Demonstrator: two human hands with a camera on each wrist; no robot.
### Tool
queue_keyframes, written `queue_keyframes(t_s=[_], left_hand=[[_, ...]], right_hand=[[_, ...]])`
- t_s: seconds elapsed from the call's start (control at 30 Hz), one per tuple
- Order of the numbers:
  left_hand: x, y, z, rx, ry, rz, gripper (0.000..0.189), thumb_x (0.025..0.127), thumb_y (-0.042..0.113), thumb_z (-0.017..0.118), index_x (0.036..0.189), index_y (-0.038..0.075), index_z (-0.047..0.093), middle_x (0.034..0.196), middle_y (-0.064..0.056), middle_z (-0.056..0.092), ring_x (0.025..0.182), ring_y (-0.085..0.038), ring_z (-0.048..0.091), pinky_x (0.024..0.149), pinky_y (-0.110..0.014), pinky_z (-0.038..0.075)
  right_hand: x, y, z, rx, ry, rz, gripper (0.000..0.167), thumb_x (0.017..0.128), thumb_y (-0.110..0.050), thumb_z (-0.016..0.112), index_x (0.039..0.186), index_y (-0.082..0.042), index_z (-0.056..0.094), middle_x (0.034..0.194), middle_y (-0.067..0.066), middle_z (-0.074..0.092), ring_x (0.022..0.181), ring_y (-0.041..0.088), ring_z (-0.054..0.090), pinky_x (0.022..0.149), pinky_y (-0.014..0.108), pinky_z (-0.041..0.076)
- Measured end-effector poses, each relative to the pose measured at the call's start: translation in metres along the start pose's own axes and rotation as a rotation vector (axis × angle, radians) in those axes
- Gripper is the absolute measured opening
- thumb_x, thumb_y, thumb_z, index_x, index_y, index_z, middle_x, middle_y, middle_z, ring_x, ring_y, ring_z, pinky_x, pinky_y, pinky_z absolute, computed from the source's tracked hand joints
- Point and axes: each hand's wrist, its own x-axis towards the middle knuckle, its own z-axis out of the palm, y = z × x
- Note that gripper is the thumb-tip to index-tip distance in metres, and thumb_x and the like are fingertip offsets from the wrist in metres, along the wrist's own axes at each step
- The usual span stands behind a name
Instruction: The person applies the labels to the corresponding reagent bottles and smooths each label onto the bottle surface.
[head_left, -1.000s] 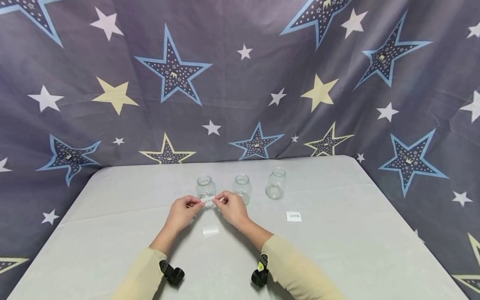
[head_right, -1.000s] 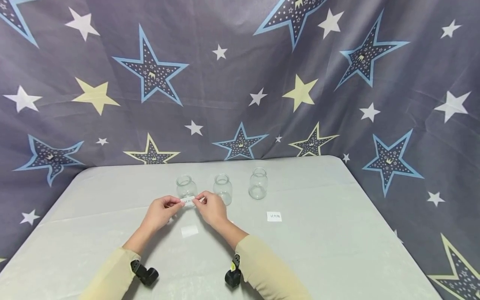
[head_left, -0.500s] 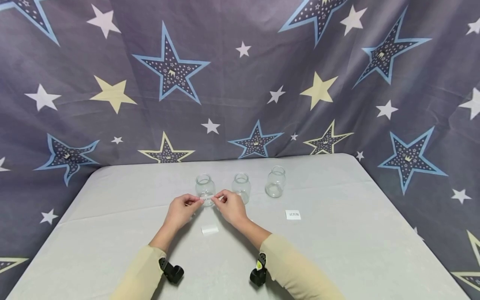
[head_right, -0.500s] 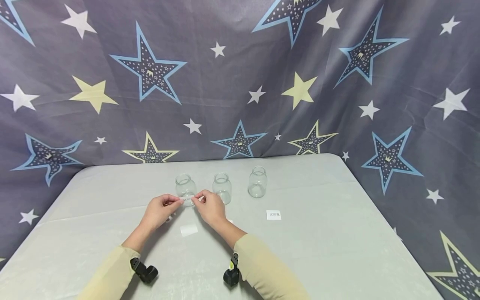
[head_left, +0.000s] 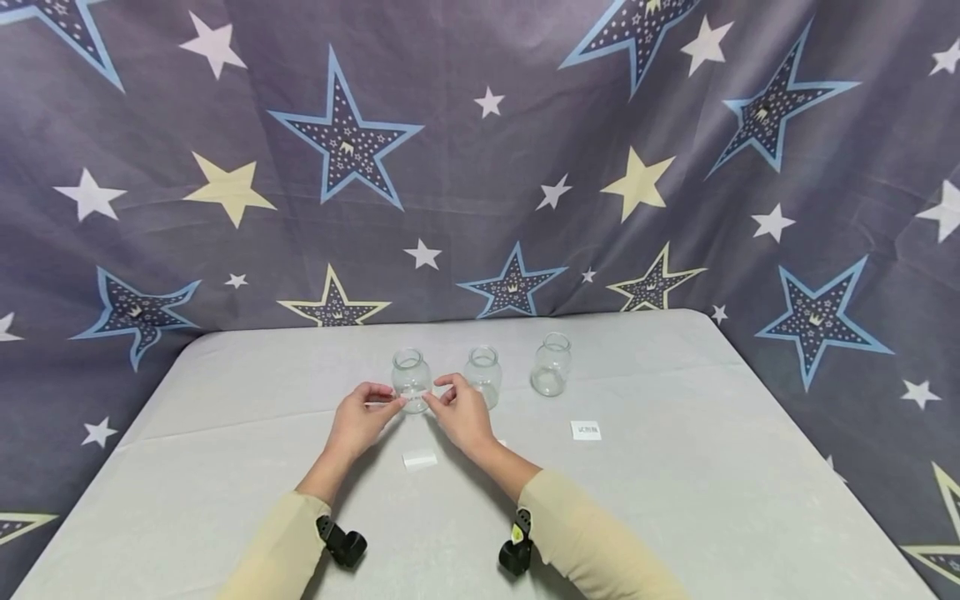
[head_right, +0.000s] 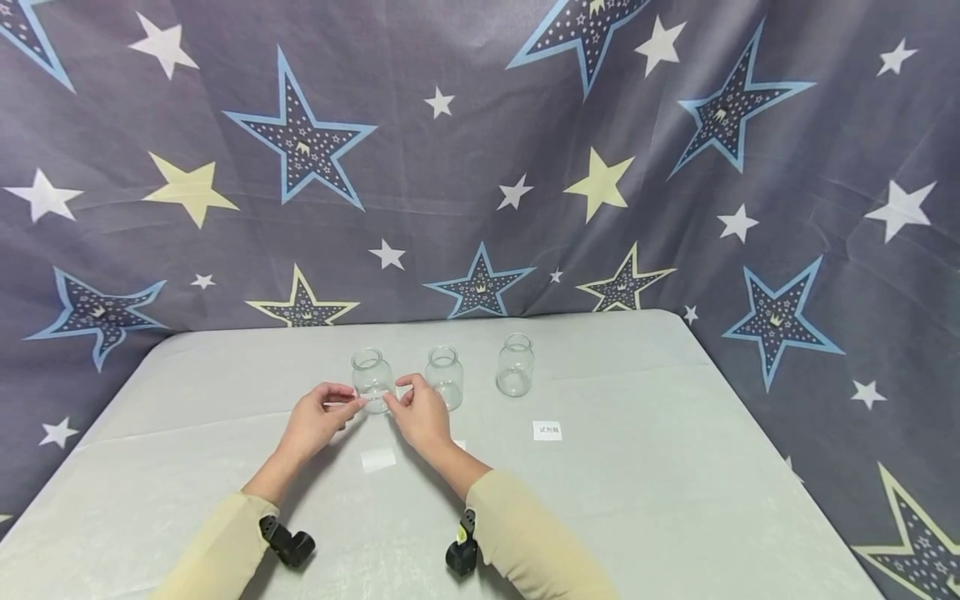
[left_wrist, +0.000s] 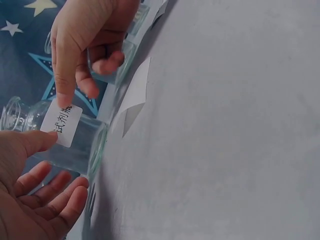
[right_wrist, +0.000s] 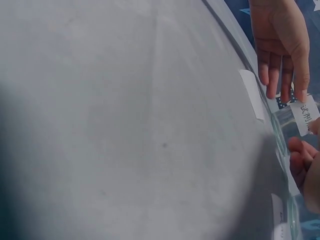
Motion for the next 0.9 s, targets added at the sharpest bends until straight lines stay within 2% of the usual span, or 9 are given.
queue_keyframes(t_s=[0.13, 0.3, 0.43, 0.6, 0.73, 0.9], left_hand=[[-0.0006, 0.0001, 0.0010, -0.037, -0.024, -0.005, 0.043, 0.084, 0.022, 0.068, 0.116, -0.002, 0.053, 0.116, -0.024, 0.062, 0.103, -0.034, 0.063, 0.082, -0.035, 0.053], [0.0002, -0.0005, 0.0012, -0.087, -0.049, 0.010, 0.054, 0.086, 0.019, 0.067, 0.131, -0.003, 0.045, 0.127, -0.027, 0.054, 0.113, -0.038, 0.058, 0.091, -0.040, 0.050], [0.0007, -0.0006, 0.0011, -0.097, -0.067, 0.032, 0.058, 0.088, 0.016, 0.065, 0.137, -0.002, 0.039, 0.130, -0.028, 0.051, 0.115, -0.039, 0.056, 0.094, -0.040, 0.048], [0.0015, 0.0001, 0.0006, -0.066, -0.096, 0.044, 0.058, 0.090, 0.016, 0.061, 0.140, 0.000, 0.037, 0.132, -0.026, 0.050, 0.116, -0.038, 0.055, 0.096, -0.040, 0.047], [0.0024, 0.0012, 0.0004, -0.043, -0.106, 0.048, 0.057, 0.092, 0.017, 0.059, 0.141, 0.001, 0.036, 0.133, -0.027, 0.049, 0.117, -0.038, 0.054, 0.096, -0.039, 0.046], [0.0046, 0.0008, 0.0025, -0.063, -0.102, 0.064, 0.056, 0.091, 0.014, 0.060, 0.140, -0.001, 0.037, 0.131, -0.028, 0.050, 0.116, -0.038, 0.056, 0.095, -0.038, 0.047]], right_hand=[[-0.0029, 0.0004, 0.0025, 0.048, -0.007, 0.005, 0.033, 0.083, -0.019, 0.070, 0.110, -0.004, 0.059, 0.082, 0.009, 0.065, 0.061, 0.006, 0.054, 0.056, 0.018, 0.045], [-0.0061, 0.0001, 0.0062, 0.075, -0.012, -0.010, 0.046, 0.082, -0.014, 0.070, 0.122, -0.001, 0.051, 0.102, 0.017, 0.064, 0.080, 0.021, 0.066, 0.068, 0.022, 0.053], [-0.0070, -0.0017, 0.0071, 0.069, -0.015, -0.038, 0.055, 0.082, -0.015, 0.071, 0.129, 0.001, 0.047, 0.116, 0.021, 0.061, 0.097, 0.030, 0.066, 0.078, 0.030, 0.054], [-0.0044, -0.0041, 0.0071, 0.045, -0.053, -0.034, 0.065, 0.083, -0.021, 0.071, 0.136, 0.000, 0.040, 0.133, 0.021, 0.052, 0.111, 0.031, 0.060, 0.089, 0.034, 0.051], [-0.0019, -0.0073, 0.0070, 0.046, -0.079, -0.041, 0.069, 0.084, -0.023, 0.070, 0.139, 0.001, 0.037, 0.135, 0.022, 0.049, 0.115, 0.033, 0.058, 0.093, 0.037, 0.049], [-0.0001, -0.0086, 0.0068, 0.058, -0.083, -0.050, 0.062, 0.086, -0.023, 0.067, 0.136, 0.003, 0.042, 0.129, 0.021, 0.055, 0.114, 0.031, 0.059, 0.092, 0.036, 0.050]])
